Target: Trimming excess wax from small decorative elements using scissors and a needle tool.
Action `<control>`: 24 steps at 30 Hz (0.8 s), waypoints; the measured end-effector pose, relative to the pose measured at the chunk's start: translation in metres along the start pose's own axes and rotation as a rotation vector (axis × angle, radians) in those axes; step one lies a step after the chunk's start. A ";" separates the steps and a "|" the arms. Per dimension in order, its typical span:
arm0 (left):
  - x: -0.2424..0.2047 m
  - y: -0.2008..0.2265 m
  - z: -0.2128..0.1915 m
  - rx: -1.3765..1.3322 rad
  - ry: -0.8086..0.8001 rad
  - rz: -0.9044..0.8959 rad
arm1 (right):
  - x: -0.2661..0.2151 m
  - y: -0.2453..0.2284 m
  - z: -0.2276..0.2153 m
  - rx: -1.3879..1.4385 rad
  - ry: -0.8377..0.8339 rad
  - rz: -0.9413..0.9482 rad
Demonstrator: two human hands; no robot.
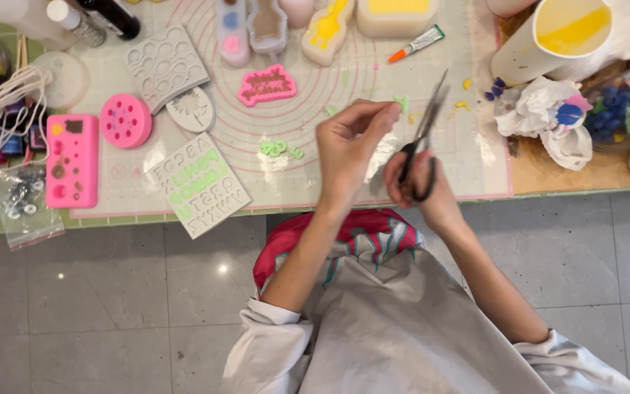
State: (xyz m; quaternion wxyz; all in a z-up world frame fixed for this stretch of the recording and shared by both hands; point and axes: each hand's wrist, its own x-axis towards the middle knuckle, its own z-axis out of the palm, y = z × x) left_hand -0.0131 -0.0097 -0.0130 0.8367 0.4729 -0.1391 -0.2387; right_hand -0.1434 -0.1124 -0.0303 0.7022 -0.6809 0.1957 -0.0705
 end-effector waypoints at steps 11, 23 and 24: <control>-0.018 0.078 -0.130 1.419 0.218 0.379 | 0.020 -0.013 0.021 0.402 -0.122 0.066; -0.070 0.115 -0.218 1.685 0.775 0.228 | 0.056 -0.051 0.128 0.057 -0.350 0.039; -0.071 0.114 -0.219 1.688 0.786 0.225 | 0.059 -0.052 0.142 0.057 -0.361 0.039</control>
